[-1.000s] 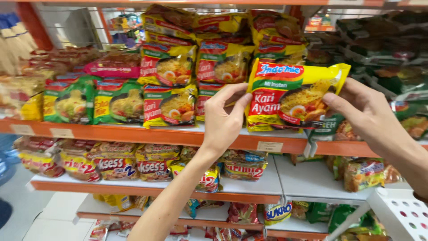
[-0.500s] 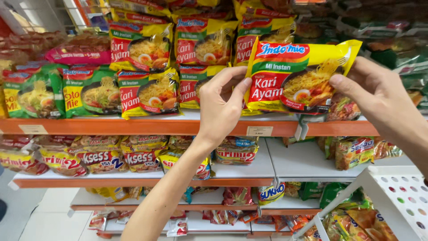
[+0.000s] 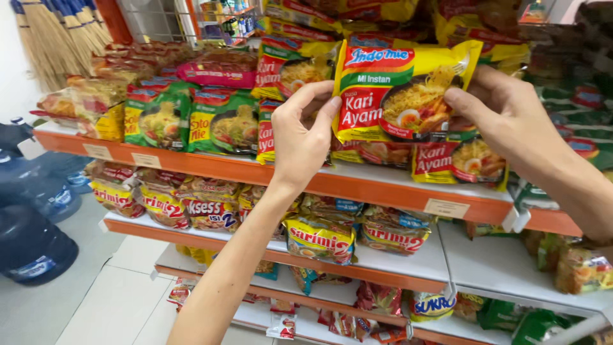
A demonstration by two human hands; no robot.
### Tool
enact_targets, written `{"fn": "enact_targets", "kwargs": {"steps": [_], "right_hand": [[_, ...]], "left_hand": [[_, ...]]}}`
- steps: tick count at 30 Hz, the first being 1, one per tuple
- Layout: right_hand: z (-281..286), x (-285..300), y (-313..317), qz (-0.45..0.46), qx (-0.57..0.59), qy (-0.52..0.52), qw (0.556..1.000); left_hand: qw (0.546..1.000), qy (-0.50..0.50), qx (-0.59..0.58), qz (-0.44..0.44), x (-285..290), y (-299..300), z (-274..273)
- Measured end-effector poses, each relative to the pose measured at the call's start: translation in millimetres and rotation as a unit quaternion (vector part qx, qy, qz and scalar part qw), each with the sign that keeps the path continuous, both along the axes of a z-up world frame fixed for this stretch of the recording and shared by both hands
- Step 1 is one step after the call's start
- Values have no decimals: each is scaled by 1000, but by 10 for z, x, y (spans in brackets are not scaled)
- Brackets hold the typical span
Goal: The person organizes and stacks packets of instant noodles on grocery store shelves and a display rack, moving them from one area to another and aligning them.
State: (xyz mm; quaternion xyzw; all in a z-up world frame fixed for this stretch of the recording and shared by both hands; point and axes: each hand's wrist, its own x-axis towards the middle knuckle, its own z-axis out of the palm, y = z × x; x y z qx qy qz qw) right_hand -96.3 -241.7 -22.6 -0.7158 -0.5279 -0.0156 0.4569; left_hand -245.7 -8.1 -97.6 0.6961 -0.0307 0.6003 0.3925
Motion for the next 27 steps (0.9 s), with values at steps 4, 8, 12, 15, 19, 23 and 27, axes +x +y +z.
{"fn": "enact_targets", "kwargs": {"steps": [4, 8, 12, 15, 19, 23, 27], "right_hand": [[76, -125, 606, 77, 34, 46, 995], [141, -307, 1265, 105, 49, 95, 989], [268, -491, 1738, 131, 50, 85, 986], [318, -373, 2040, 133, 68, 86, 985], [473, -351, 2157, 87, 74, 86, 990], [507, -83, 2359, 64, 69, 40, 995], [542, -94, 2683, 108, 94, 97, 985]], "left_hand": [[999, 5, -8, 40, -269, 477, 155], [995, -17, 26, 97, -540, 1071, 276], [993, 25, 19, 115, -782, 1559, 441], [987, 34, 59, 147, -781, 1847, 553], [994, 46, 48, 91, -632, 1894, 669], [991, 87, 54, 91, -360, 2069, 662], [995, 87, 34, 47, -311, 2272, 687]]}}
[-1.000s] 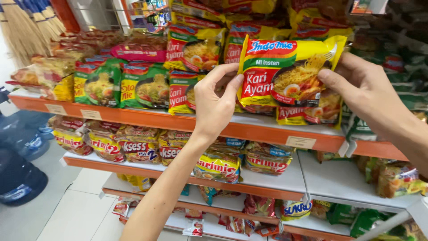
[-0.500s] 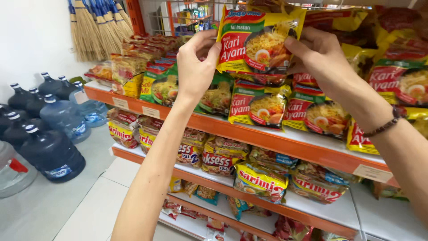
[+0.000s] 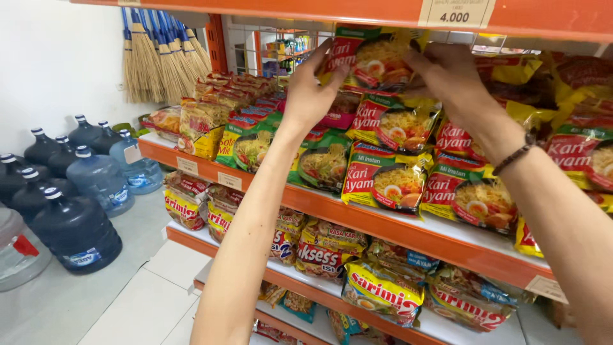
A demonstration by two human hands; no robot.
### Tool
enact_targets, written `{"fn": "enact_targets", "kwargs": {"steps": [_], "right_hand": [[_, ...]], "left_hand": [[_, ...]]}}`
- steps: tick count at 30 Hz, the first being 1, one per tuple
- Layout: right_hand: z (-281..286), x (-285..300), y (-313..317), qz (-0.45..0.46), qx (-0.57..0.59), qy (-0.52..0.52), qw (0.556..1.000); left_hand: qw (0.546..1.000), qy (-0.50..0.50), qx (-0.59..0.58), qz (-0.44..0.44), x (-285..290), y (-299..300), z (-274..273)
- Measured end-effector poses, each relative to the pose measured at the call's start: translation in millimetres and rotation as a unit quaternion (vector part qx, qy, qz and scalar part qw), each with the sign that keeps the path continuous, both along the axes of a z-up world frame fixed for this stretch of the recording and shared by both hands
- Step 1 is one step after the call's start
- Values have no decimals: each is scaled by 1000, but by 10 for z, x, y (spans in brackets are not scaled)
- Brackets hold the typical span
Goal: The person organizes and stacks packets of instant noodles on grocery store shelves and a display rack, moving them from one area to another and aligning them.
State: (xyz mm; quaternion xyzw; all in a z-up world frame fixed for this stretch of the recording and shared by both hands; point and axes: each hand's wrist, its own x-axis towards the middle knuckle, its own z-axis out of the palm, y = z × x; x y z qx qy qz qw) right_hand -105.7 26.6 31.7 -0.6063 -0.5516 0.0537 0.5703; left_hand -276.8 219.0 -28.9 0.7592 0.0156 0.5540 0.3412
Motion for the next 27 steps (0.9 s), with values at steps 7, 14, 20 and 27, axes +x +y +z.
{"fn": "enact_targets", "kwargs": {"steps": [7, 14, 20, 27], "right_hand": [[-34, -242, 499, 8, 24, -51, 998], [-131, -227, 925, -112, 37, -331, 936], [-281, -611, 790, -136, -77, -412, 898], [-730, -579, 622, -239, 116, -623, 736]], "left_hand": [[997, -16, 54, 43, -267, 428, -46], [983, 85, 20, 164, -385, 483, 20], [965, 146, 29, 218, -285, 696, -136], [887, 99, 232, 386, -155, 429, -187]]}}
